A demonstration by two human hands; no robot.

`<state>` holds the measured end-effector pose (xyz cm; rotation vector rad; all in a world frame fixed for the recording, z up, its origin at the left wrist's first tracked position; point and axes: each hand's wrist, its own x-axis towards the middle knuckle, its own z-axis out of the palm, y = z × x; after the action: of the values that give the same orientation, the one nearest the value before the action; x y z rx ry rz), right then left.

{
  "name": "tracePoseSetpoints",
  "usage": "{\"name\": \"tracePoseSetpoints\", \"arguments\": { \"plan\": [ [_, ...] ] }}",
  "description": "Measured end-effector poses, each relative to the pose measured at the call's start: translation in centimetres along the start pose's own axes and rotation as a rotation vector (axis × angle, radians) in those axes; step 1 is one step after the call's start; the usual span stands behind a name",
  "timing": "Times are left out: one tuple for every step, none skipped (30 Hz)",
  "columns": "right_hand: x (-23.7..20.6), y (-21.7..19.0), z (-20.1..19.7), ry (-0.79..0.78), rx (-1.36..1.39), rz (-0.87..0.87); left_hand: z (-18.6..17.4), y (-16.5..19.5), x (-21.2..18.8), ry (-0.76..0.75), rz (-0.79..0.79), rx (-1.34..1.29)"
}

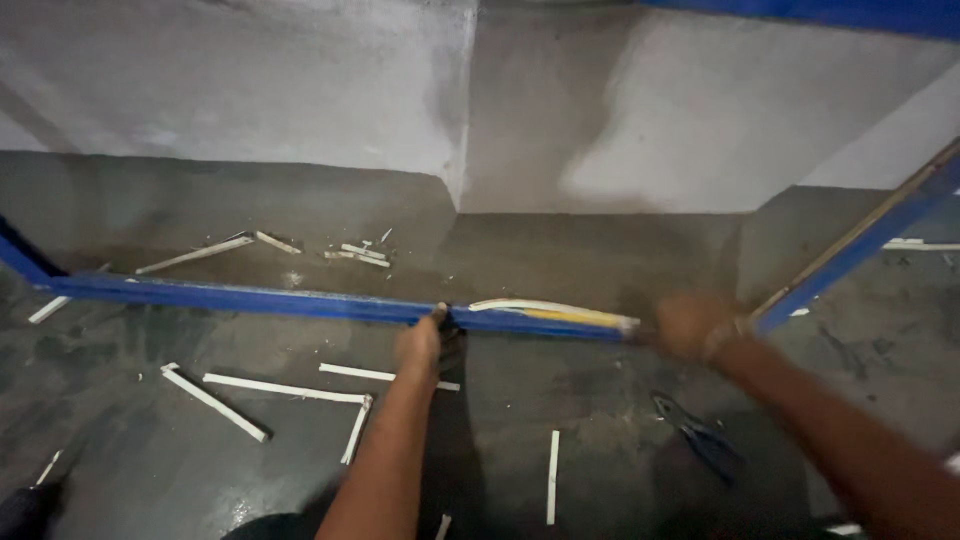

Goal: The person sits on the floor and removes old white plastic beading strips from the groove of a blue metal window frame. They pry the strips loose with a screwdriver, pull sections free by hand, and use pliers to grip and extract remaining pieces, working along the frame edges.

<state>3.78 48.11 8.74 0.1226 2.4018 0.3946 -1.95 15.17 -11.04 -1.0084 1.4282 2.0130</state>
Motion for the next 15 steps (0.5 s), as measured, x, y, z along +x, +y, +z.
{"name": "tracePoseSetpoints", "arguments": {
  "plan": [
    [-0.3,0.5,4.1,0.03,0.212,-0.066,-0.1,-0.3,-0.1,-0.004,0.007,-0.001],
    [-1.1,0.8,7.9,0.121,0.295,-0.084,-0.1,-0.7,-0.3,-0.006,0.016,-0.001],
    [-1.8,0.8,11.2,0.211,0.38,-0.104,-0.2,-1.1,-0.7,-0.017,0.027,0.041],
    [-2.3,0.3,13.8,0.215,0.358,-0.032,-0.3,-1.5,-1.4,-0.023,0.032,0.083],
    [-2.6,-0.5,16.0,0.214,0.338,0.04,-0.5,-2.1,-2.2,-0.027,0.033,0.128],
    [-3.0,-0.6,17.4,0.212,0.317,0.112,-0.7,-2.6,-3.0,0.004,0.02,0.139],
    [-3.3,-0.3,18.0,0.166,0.289,0.117,-1.0,-2.8,-3.7,0.035,0.009,0.15],
    [-3.4,-0.1,17.9,0.12,0.259,0.12,-1.2,-2.9,-4.4,0.067,-0.001,0.16],
    [-3.5,0.3,17.3,0.071,0.226,0.121,-1.4,-3.2,-5.0,0.039,-0.024,0.146],
    [-3.3,0.6,16.1,0.098,0.212,0.074,-1.5,-3.1,-5.5,0.009,-0.039,0.131],
    [-3.2,0.8,14.6,0.129,0.198,0.027,-1.5,-3.0,-5.8,-0.022,-0.049,0.114],
    [-3.4,0.8,13.2,0.154,0.183,-0.02,-1.6,-2.9,-6.0,-0.006,-0.053,0.148],
    [-3.4,0.1,11.6,0.251,0.212,-0.137,-1.5,-2.8,-6.1,0.008,-0.054,0.179],
    [-3.4,-0.7,9.8,0.353,0.24,-0.254,-1.5,-2.7,-6.1,0.022,-0.05,0.21],
    [-3.3,-2.3,8.3,0.291,0.141,-0.243,-1.5,-2.7,-6.1,0.002,-0.042,0.197]
  ]
}}
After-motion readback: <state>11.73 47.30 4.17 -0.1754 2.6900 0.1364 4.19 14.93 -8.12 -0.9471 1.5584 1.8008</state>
